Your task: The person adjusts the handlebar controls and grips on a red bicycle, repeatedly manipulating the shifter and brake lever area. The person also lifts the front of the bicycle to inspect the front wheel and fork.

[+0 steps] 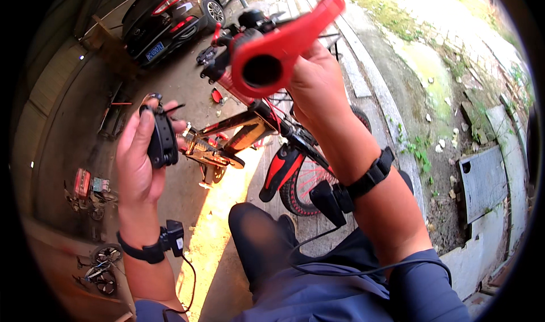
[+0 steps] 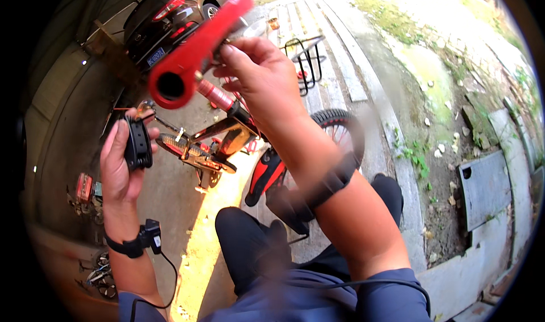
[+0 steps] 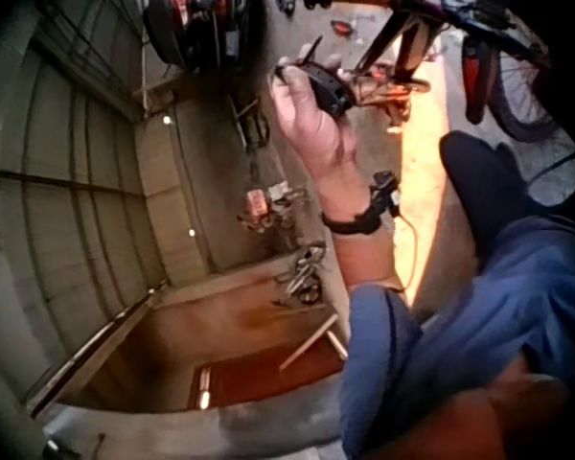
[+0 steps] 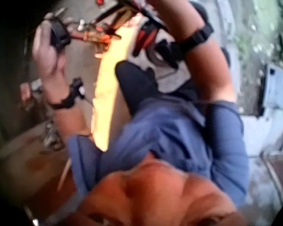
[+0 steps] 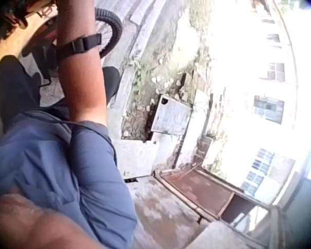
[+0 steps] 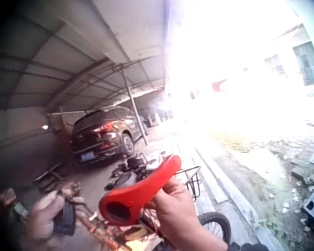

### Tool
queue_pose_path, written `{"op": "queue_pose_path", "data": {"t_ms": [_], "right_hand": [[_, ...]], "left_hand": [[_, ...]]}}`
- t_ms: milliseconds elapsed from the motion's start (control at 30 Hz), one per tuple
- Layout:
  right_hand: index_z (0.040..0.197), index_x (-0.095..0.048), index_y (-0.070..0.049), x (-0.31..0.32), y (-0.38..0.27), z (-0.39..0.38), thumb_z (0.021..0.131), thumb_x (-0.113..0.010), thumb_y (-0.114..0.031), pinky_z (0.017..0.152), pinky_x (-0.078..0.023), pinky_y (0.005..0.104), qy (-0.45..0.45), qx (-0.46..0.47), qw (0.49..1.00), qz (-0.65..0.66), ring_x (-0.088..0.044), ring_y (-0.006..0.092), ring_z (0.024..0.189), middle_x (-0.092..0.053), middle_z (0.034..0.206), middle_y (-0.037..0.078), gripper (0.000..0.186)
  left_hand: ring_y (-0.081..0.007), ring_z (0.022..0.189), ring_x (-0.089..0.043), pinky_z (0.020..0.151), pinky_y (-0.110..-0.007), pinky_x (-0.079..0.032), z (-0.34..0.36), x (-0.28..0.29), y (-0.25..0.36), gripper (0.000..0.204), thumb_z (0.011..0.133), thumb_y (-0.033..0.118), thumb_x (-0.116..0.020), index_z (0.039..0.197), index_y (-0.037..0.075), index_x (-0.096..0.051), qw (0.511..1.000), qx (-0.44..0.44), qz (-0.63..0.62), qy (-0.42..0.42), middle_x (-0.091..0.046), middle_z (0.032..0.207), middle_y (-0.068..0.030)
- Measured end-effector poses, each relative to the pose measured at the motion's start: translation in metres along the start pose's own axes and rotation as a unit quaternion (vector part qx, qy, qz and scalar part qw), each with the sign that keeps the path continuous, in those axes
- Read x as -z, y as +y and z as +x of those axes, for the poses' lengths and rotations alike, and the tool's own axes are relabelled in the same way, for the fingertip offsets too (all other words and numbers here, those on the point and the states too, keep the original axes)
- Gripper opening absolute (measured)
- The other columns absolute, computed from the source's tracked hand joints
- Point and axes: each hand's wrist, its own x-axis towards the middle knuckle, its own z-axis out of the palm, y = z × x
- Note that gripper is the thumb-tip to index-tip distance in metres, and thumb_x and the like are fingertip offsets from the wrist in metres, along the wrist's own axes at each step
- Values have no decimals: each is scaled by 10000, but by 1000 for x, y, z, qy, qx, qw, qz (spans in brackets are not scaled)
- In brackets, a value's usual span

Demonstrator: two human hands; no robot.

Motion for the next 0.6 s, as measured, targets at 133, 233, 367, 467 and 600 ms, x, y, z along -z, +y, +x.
{"op": "queue_pose_path", "data": {"t_ms": [133, 233, 367, 467, 600], "right_hand": [[1073, -627, -27, -3, -8, 2, 943, -660, -140, 680, -538, 247, -15, -3, 999, -32, -702, 141, 825, -719, 968, 66, 175], [1076, -609, -8, 4, -12, 8, 958, -614, -101, 708, -576, 293, -29, -53, 998, 3, -710, 170, 822, -705, 952, 92, 151], [1089, -587, -15, 3, -18, 12, 996, -587, -107, 677, -568, 279, -67, -57, 993, -82, -684, 146, 780, -676, 935, 77, 131], [1076, -568, -55, -3, -8, 10, 1030, -561, -144, 701, -569, 275, -12, -53, 998, 35, -686, 150, 870, -671, 1058, 106, 100], [1166, -557, -74, 2, 3, 14, 1040, -547, -185, 711, -578, 278, -75, -36, 994, 64, -698, 162, 889, -685, 1044, 100, 167]], "left_hand": [[-194, 980, -688, 758, -273, -594, 31, -20, 40, 494, 1007, 330, -595, 1344, -15, -487, 995, -69, 29, -69, -608, 1294, -194], [-175, 978, -683, 794, -267, -577, 56, -37, 60, 585, 938, 339, -699, 1359, -12, -493, 984, -110, 56, -126, -626, 1262, -149], [-110, 930, -654, 801, -231, -543, 75, -57, 72, 497, 922, 263, -735, 1311, 4, -563, 973, -133, 90, -168, -649, 1045, -46], [-68, 892, -611, 790, -220, -517, 91, -71, 74, 420, 942, 188, -716, 1283, -15, -579, 967, -130, 98, -196, -653, 986, -27], [-62, 896, -596, 785, -225, -513, 102, -81, 76, 400, 939, 184, -721, 1244, -41, -594, 960, -123, 149, -200, -659, 995, -34]]}}
